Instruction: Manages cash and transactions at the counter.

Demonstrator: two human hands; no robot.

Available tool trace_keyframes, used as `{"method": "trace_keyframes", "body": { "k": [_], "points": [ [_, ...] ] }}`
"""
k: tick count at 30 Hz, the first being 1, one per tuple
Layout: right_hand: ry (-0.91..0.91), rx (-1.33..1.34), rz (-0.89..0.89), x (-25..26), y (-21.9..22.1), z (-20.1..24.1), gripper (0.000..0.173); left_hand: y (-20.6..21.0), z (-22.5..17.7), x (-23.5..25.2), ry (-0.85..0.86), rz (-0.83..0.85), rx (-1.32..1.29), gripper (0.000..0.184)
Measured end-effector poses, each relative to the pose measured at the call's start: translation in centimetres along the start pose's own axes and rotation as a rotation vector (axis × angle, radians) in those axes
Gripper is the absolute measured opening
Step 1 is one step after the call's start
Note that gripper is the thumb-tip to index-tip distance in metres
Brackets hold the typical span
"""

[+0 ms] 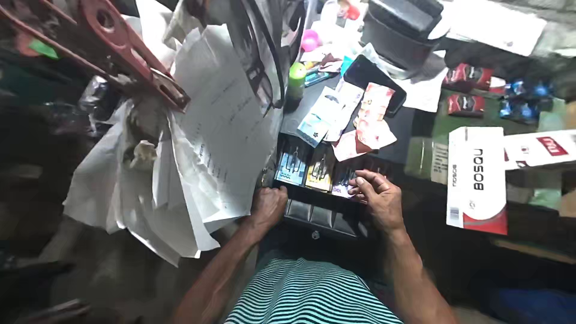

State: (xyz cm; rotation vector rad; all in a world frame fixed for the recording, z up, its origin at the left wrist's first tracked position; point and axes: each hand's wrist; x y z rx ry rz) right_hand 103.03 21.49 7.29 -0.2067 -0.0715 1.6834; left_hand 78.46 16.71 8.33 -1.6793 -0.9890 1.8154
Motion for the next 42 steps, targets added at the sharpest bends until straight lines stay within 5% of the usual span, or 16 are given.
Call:
{"method": "trace_keyframes", "body": {
  "k": [8, 17, 23, 31, 33, 36, 41, 42],
  "points": [
    [-0.070, -0.065, 0.189, 1.7, 0.7, -0.1, 0.021, 0.9, -0.4, -0.6, -0.047, -0.048, -0.095, 0.031],
    [-0.109, -0.139, 0.144, 1.0, 1.1, 0.8, 0.021, 0.9, 0.6, -1.5, 0.066, -0.054, -0.144, 0.026],
    [-0.243, -0.725, 0.166, 4.4, 1.4, 2.1, 0.039, 6.1, 3.2, 1.3, 0.291, -0.164, -0.188, 0.022],
    [-0.032, -0.893, -0.111, 6.8, 0.9, 3.0, 0.035, 4.7, 7.2, -1.1, 0.550, -0.008, -0.848, 0.041],
    [-0.053, -0.815, -0.194, 6.7, 0.7, 2.4, 0.039, 3.0, 7.1, -1.7, 0.488, 0.089, -0.780, 0.038],
    [-0.082, -0.700, -0.248, 7.3, 0.5, 2.5, 0.051, -0.1, 4.0, -1.7, 0.304, 0.199, -0.336, 0.039],
    [-0.103, -0.752, -0.145, 8.7, -0.1, 2.7, 0.035, 2.4, 3.8, -0.3, 0.370, -0.057, -0.138, 0.034],
    [-0.099, -0.788, -0.145, 9.0, -0.2, 3.0, 0.034, 0.8, 3.1, -0.7, 0.310, 0.074, -0.084, 0.038]
  ]
}}
Point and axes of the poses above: each hand's wrist, its own x-axis towards the middle knuckle, its own y-axis out of the palm, z = x × y, and after that the axes turned 8 degrees about -y, right-handed
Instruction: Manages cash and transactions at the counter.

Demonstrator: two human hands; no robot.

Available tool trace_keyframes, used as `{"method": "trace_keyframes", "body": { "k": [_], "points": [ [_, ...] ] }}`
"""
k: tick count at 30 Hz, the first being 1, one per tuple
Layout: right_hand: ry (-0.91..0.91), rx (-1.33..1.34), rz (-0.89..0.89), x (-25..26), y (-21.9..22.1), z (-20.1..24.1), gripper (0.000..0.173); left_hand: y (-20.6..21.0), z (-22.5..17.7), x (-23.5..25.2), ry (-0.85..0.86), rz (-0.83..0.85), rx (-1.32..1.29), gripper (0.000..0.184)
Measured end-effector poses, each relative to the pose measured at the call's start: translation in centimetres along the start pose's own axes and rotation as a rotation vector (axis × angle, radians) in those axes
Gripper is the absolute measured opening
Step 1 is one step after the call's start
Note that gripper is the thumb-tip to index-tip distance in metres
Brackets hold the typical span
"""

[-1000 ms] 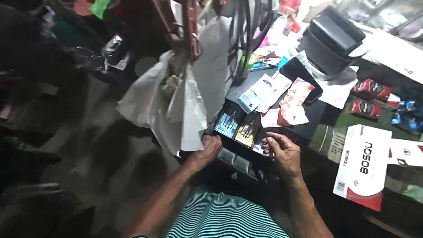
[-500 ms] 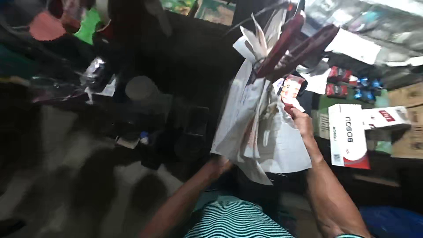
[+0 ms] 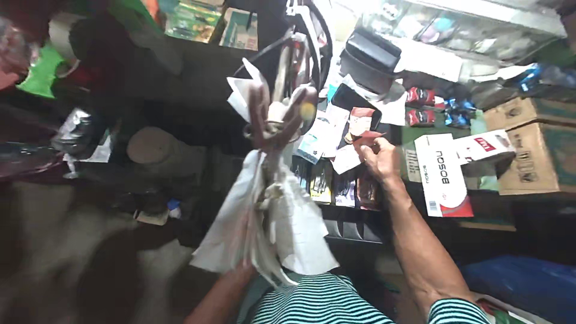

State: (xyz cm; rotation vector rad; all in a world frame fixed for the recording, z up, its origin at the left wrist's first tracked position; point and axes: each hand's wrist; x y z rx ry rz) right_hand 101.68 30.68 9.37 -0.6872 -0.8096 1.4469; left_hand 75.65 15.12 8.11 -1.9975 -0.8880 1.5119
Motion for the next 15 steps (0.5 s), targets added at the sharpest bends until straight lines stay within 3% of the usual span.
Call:
{"method": "trace_keyframes", "body": {
  "k": [1, 2, 3, 4, 7, 12, 15],
  "points": [
    [0.004, -0.024, 0.004, 0.8, 0.0, -0.1, 0.034, -0.7, -0.6, 0.0, -0.046, 0.063, 0.024, 0.040],
    [-0.013, -0.030, 0.009, 1.5, -0.1, -0.3, 0.035, 0.4, 0.0, 0.3, -0.021, -0.022, 0.045, 0.040],
    [-0.043, -0.024, 0.018, 2.1, -0.1, -0.7, 0.036, 3.8, 1.8, 1.4, 0.081, -0.303, 0.045, 0.037],
    [-0.076, -0.012, 0.031, 2.7, -0.2, -1.0, 0.037, 7.5, 3.8, 3.5, 0.227, -0.698, 0.043, 0.036],
    [-0.163, 0.057, 0.046, 4.6, -0.1, -1.6, 0.039, 2.4, 1.0, 0.6, 0.035, -0.203, -0.022, 0.034],
    [-0.346, 0.001, 0.101, 6.0, 0.7, -2.0, 0.029, -0.1, -1.6, -0.7, -0.095, -0.088, -0.058, 0.031],
    [-0.337, -0.062, 0.138, 5.8, 0.8, -1.8, 0.028, -0.9, -2.6, -0.7, -0.167, -0.015, -0.019, 0.032]
  ]
}}
Point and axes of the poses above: each hand's wrist, its own x-axis towards the middle knuckle, its own y-axis out of the palm, z = x × y, and after that the axes turned 8 degrees about -y, right-handed
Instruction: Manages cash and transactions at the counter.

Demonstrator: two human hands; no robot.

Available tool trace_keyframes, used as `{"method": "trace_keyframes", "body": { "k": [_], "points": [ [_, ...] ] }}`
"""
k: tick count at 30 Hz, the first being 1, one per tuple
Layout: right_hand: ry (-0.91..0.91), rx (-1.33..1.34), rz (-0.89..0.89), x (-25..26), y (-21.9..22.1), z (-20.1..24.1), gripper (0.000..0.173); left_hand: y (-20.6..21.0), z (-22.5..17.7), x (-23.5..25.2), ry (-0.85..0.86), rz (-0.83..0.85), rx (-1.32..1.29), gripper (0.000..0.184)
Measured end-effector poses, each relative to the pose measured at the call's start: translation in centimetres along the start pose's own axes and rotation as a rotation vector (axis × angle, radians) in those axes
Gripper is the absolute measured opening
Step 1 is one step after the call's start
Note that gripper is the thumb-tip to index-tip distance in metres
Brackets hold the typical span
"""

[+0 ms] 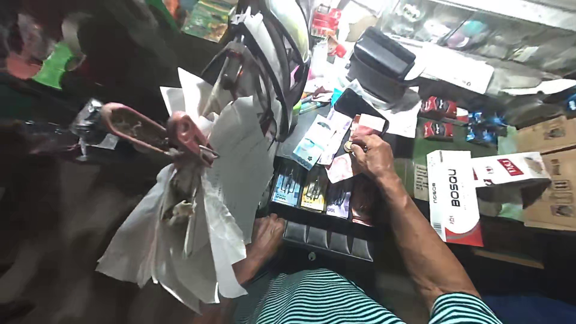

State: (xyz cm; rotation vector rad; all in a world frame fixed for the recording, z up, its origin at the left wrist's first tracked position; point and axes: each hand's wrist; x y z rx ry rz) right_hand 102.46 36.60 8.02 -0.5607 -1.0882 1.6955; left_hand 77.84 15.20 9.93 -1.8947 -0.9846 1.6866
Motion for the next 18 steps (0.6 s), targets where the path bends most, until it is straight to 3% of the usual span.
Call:
{"method": "trace_keyframes", "body": {
  "k": [5, 10, 15, 18],
  "points": [
    [-0.048, -0.021, -0.045, -0.3, -0.5, 0.0, 0.026, 0.2, -0.3, 0.1, -0.031, -0.049, -0.013, 0.031],
    [0.011, -0.065, 0.044, -0.1, -0.4, -0.7, 0.025, 0.9, -0.2, 0.3, -0.036, -0.118, -0.010, 0.033],
    [0.080, -0.105, 0.121, 0.4, 0.3, 0.0, 0.039, 1.7, 0.1, 0.6, -0.016, -0.202, -0.017, 0.034],
    [0.091, -0.112, 0.144, 1.1, 0.1, 0.5, 0.035, 1.9, 0.1, 0.7, -0.017, -0.214, -0.018, 0.034]
  ]
}}
Point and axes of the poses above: each hand's wrist, its own x-axis towards the middle knuckle, its own y-axis out of the palm, z = x × y, and after that the axes turned 8 degrees about -y, right-handed
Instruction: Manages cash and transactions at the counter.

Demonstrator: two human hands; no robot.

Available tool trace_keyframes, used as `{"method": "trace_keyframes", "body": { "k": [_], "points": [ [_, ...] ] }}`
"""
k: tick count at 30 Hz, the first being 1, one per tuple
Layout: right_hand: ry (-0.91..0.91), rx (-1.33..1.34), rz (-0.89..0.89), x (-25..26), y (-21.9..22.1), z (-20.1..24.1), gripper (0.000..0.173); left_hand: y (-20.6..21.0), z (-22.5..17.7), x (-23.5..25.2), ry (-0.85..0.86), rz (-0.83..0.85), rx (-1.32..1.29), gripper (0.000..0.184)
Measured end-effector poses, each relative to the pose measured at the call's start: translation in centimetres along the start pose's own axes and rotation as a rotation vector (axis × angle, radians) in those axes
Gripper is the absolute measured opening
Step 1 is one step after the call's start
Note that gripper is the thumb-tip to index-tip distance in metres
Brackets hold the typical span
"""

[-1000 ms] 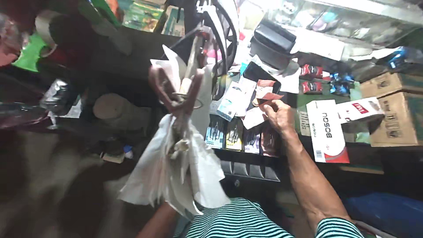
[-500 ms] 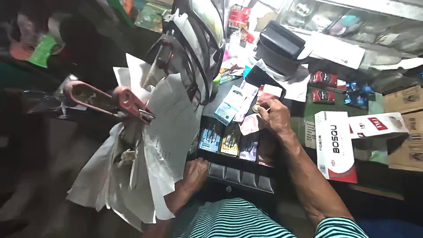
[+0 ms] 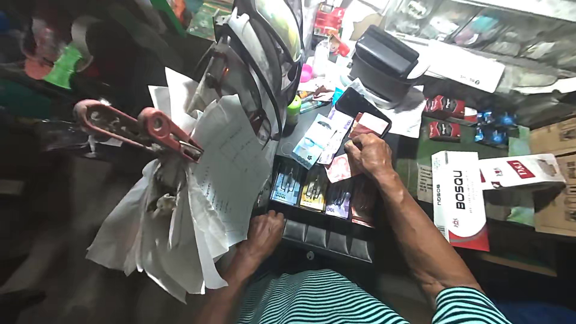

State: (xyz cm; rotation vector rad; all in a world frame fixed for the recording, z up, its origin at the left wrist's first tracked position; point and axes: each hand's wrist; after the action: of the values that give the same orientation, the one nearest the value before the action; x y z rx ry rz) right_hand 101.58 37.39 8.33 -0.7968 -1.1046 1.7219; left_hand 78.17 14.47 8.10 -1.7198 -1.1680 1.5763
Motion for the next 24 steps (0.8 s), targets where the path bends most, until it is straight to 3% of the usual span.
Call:
{"method": "trace_keyframes", "body": {
  "k": [9, 15, 24],
  "points": [
    [-0.098, 0.122, -0.013, -0.9, -0.6, -2.3, 0.034, 1.9, 0.5, 0.0, 0.045, -0.152, -0.071, 0.025],
    [-0.052, 0.179, -0.100, -2.8, -1.1, -3.6, 0.031, 2.5, 1.0, -0.1, 0.093, -0.231, -0.157, 0.024],
    [-0.302, 0.058, -0.108, -6.3, -0.7, -3.0, 0.029, 4.1, 2.3, -1.2, 0.243, -0.537, -0.405, 0.024]
  ]
}}
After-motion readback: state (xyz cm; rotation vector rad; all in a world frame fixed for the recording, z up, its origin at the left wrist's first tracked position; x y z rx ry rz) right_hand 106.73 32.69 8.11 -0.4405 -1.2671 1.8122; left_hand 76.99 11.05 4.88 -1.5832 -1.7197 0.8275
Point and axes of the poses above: each hand's wrist, its own x-axis towards the middle knuckle, its own y-axis out of the palm, z = x × y, and after that the axes turned 8 degrees about -y, right-handed
